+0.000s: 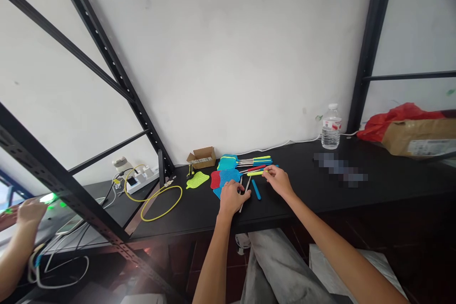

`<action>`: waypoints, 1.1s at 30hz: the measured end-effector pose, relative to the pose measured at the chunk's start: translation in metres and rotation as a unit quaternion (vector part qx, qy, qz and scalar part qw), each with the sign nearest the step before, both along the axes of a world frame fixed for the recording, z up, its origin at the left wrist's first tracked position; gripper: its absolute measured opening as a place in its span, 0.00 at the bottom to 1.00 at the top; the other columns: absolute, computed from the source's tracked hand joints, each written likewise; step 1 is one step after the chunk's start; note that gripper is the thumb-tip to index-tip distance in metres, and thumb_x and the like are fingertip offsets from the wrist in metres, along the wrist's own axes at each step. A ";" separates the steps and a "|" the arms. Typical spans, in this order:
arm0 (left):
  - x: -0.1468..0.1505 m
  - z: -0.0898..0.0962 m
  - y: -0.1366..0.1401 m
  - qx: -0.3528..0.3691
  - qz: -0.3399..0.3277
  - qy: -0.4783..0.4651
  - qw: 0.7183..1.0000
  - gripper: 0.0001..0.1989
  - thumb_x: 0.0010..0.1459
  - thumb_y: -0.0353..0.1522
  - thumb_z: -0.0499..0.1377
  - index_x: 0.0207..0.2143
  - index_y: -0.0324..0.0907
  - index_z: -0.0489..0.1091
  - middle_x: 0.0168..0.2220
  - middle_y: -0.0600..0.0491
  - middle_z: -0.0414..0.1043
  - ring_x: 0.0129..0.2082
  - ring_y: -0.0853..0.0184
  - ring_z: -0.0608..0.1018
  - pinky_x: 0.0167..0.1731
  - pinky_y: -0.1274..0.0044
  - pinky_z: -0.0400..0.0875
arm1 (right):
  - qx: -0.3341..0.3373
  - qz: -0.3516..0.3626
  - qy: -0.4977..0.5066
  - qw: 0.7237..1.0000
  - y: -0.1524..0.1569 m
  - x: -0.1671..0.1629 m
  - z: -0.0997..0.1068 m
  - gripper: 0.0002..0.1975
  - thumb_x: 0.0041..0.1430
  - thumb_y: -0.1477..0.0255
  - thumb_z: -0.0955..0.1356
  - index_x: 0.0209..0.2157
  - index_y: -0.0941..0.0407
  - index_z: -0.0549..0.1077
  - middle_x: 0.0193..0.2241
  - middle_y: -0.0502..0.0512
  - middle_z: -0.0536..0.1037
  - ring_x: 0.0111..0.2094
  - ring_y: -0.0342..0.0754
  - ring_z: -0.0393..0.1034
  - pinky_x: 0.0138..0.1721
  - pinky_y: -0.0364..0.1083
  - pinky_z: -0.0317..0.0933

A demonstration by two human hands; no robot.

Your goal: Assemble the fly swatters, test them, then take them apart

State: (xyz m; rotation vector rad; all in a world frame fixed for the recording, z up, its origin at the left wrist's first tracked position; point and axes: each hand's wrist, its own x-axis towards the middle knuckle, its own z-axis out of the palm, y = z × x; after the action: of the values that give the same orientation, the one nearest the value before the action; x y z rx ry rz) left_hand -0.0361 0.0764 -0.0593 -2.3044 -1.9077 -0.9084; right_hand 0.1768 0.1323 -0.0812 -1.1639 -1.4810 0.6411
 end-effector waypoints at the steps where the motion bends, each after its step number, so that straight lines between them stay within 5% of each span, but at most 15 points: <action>1: 0.000 0.000 0.000 -0.003 0.001 0.003 1.000 0.13 0.52 0.44 0.63 0.30 0.43 0.76 0.33 0.52 0.73 0.38 0.63 0.73 0.41 0.73 0.64 | -0.001 -0.001 0.006 1.000 0.000 0.000 0.000 0.10 0.54 0.63 0.65 0.34 0.51 0.74 0.29 0.52 0.81 0.30 0.52 0.76 0.33 0.46 0.64; 10: 0.009 0.010 0.007 -0.037 0.029 0.049 0.998 0.07 0.53 0.37 0.62 0.26 0.44 0.76 0.35 0.50 0.74 0.41 0.61 0.73 0.32 0.76 0.62 | -0.007 -0.024 -0.036 0.999 0.000 0.001 0.002 0.09 0.54 0.63 0.65 0.34 0.51 0.74 0.30 0.52 0.81 0.29 0.52 0.75 0.33 0.47 0.63; 17: 0.005 0.004 0.021 -0.022 0.037 -0.170 0.985 0.12 0.55 0.40 0.59 0.26 0.42 0.75 0.22 0.55 0.69 0.25 0.68 0.71 0.25 0.78 0.57 | -0.015 -0.009 0.040 0.999 0.002 -0.002 0.003 0.11 0.54 0.62 0.65 0.34 0.53 0.75 0.30 0.53 0.81 0.31 0.51 0.76 0.33 0.46 0.65; 23: -0.008 -0.002 0.025 0.020 -0.024 -0.461 0.887 0.17 0.53 0.46 0.61 0.29 0.40 0.73 0.21 0.54 0.71 0.23 0.69 0.70 0.25 0.78 0.62 | -0.004 0.000 0.089 0.996 -0.001 0.001 0.009 0.16 0.52 0.58 0.67 0.35 0.56 0.77 0.28 0.55 0.79 0.28 0.50 0.73 0.29 0.45 0.64; 27: -0.015 -0.003 0.025 0.021 -0.024 -0.576 0.816 0.18 0.51 0.46 0.63 0.31 0.39 0.71 0.27 0.49 0.77 0.22 0.70 0.70 0.23 0.78 0.62 | 0.039 0.004 0.081 0.996 -0.004 0.002 0.012 0.18 0.54 0.56 0.67 0.35 0.56 0.78 0.27 0.55 0.78 0.27 0.49 0.69 0.29 0.45 0.62; 33: -0.017 -0.008 0.028 -0.001 -0.046 -0.622 0.782 0.18 0.49 0.44 0.64 0.33 0.38 0.71 0.29 0.48 0.78 0.24 0.69 0.73 0.23 0.79 0.63 | 0.095 0.028 0.049 0.994 -0.007 -0.001 0.013 0.15 0.56 0.58 0.68 0.37 0.55 0.78 0.34 0.55 0.78 0.31 0.48 0.68 0.35 0.46 0.63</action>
State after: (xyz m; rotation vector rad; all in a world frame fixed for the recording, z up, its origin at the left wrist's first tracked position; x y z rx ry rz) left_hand -0.0534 0.1042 -0.0669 -1.8099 -1.9155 -2.9259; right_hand 0.1762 0.1248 -0.0680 -0.9356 -1.4601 0.5737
